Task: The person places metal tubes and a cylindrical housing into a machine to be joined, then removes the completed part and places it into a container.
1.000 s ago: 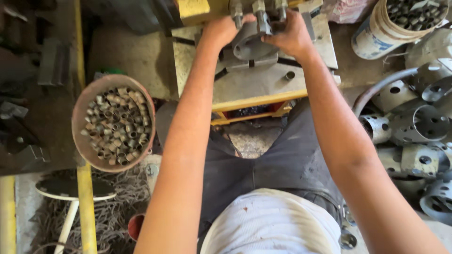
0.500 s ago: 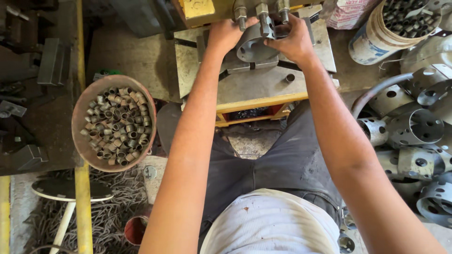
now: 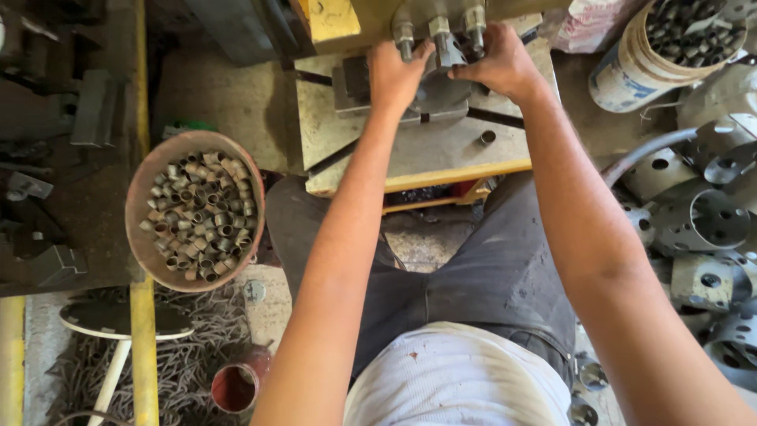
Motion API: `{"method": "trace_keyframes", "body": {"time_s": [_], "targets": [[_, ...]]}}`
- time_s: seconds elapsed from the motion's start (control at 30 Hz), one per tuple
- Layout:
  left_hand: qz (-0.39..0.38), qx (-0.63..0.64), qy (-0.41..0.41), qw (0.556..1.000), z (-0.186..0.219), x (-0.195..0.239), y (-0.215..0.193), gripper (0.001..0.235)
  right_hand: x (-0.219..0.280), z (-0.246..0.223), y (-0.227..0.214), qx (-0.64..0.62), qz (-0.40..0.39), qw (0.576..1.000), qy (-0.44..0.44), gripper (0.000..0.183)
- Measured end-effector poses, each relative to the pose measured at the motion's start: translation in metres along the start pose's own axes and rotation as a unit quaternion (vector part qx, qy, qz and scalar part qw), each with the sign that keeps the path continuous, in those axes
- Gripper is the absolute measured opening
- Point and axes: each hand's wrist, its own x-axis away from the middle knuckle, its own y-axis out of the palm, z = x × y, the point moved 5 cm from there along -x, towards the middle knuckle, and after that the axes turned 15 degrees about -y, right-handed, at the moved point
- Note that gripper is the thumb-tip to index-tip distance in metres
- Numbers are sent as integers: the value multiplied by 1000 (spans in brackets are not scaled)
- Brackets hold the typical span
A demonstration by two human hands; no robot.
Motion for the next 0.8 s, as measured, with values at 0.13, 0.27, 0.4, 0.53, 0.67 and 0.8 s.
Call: {"method": "trace_keyframes", "body": {"time_s": [0.13,0.27,0.4,0.53,0.67,0.8], "targets": [[60,-24,99,993,15,6,-6,52,0,9,4,15,17,999,-38,45],[79,-69,-9,994,33,22,-3,50,2,5,9,29,50,996,-70,46],[89,-28,-5,996,27,29,-4,50,9,3,13,2,57,998,-38,46],[-92,-138,-70,984,-10,-7,-8,56,9,4,12,0,48,998,-41,49],[-84,-28,-42,995,-38,-15,-27,48,9,10,15,-30,52,996,-64,54],[-63,-32,87,994,-25,-6,-24,53,9,6,16,-13,58,995,-74,56]]}}
